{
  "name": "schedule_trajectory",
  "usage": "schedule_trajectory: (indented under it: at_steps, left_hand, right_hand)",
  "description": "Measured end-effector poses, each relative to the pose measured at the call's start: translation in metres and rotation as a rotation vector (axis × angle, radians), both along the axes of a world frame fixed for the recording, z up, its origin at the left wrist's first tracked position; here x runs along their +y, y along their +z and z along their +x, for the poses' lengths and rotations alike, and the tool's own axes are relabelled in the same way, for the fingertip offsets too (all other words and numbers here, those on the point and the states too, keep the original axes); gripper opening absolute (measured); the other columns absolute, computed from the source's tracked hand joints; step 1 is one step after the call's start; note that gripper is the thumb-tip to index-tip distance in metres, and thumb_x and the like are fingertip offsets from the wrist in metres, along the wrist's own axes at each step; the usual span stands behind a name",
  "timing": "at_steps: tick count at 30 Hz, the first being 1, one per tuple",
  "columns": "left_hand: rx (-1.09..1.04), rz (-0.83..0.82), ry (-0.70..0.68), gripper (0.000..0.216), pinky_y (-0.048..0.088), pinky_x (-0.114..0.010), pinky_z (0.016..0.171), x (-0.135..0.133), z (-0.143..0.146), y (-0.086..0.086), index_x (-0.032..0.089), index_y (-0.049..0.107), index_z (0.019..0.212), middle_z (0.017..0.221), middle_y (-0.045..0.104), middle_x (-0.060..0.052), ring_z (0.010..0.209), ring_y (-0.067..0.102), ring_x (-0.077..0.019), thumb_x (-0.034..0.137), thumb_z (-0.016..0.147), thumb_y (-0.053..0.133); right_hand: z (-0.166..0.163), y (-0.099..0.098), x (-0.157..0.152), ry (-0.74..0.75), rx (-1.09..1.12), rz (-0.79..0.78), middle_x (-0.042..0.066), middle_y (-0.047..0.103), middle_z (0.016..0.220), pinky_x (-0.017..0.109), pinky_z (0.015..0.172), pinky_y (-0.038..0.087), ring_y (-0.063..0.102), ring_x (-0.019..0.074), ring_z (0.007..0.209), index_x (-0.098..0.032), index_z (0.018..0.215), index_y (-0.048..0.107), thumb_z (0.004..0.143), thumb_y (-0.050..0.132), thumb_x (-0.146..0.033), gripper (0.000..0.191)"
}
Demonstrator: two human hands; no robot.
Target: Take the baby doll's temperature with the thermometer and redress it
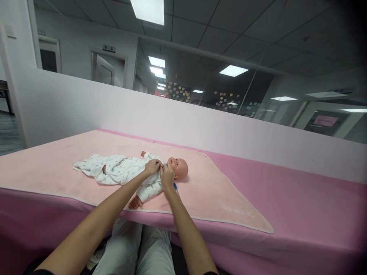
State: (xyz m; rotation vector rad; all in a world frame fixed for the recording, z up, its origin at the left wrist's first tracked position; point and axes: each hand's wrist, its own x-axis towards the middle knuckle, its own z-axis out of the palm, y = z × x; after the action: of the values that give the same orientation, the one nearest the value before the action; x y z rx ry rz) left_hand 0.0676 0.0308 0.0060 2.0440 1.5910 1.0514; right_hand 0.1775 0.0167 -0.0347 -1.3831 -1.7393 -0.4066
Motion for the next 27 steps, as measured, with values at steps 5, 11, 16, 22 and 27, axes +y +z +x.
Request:
schedule_trajectory:
  at_steps: [5, 11, 16, 22, 27]
  left_hand:
    - [-0.035, 0.059, -0.114, 0.027, 0.043, -0.022, 0.074, -0.004, -0.007, 0.001, 0.018, 0.067, 0.087, 0.086, 0.068, -0.002, 0.081, 0.06, -0.015, 0.028, 0.08, 0.043]
    - [-0.081, 0.104, -0.051, 0.03, 0.042, -0.023, 0.079, -0.015, -0.035, -0.002, 0.017, 0.064, 0.098, 0.095, 0.067, -0.004, 0.089, 0.059, -0.0165, 0.024, 0.077, 0.044]
    - [-0.099, 0.068, 0.003, 0.025, 0.042, -0.025, 0.078, -0.018, -0.057, -0.008, 0.02, 0.068, 0.086, 0.092, 0.068, -0.002, 0.087, 0.059, -0.0187, 0.022, 0.072, 0.048]
    - [-0.161, -0.001, -0.065, 0.02, 0.044, -0.025, 0.072, -0.012, -0.06, -0.01, 0.018, 0.068, 0.079, 0.079, 0.068, -0.001, 0.077, 0.06, -0.0166, 0.026, 0.069, 0.053]
    - [-0.246, -0.083, -0.098, 0.02, 0.046, -0.023, 0.071, -0.006, -0.061, -0.013, 0.016, 0.068, 0.078, 0.081, 0.069, -0.002, 0.081, 0.062, -0.0158, 0.02, 0.068, 0.051]
  right_hand:
    - [-0.002, 0.0, 0.003, -0.014, 0.028, 0.034, 0.004, 0.061, 0.076, 0.023, 0.058, 0.035, 0.055, 0.0144, 0.071, -0.017, 0.08, 0.054, 0.088, 0.037, -0.023, 0.02]
    - [0.005, 0.001, -0.005, 0.034, 0.004, 0.053, 0.003, 0.06, 0.076, 0.022, 0.06, 0.035, 0.054, 0.0121, 0.07, -0.017, 0.081, 0.055, 0.089, 0.037, -0.024, 0.02]
    - [0.001, 0.006, -0.018, 0.078, -0.054, 0.049, 0.004, 0.059, 0.081, 0.022, 0.065, 0.035, 0.053, 0.0135, 0.079, -0.017, 0.082, 0.056, 0.088, 0.037, -0.019, 0.019]
    - [-0.025, 0.015, -0.023, 0.208, -0.183, -0.031, 0.002, 0.06, 0.079, 0.023, 0.066, 0.035, 0.052, 0.0143, 0.077, -0.019, 0.082, 0.058, 0.084, 0.049, -0.025, 0.011]
    - [-0.039, 0.014, -0.021, 0.178, -0.103, -0.072, 0.001, 0.061, 0.078, 0.024, 0.063, 0.035, 0.053, 0.0151, 0.075, -0.02, 0.081, 0.058, 0.081, 0.051, -0.022, 0.007]
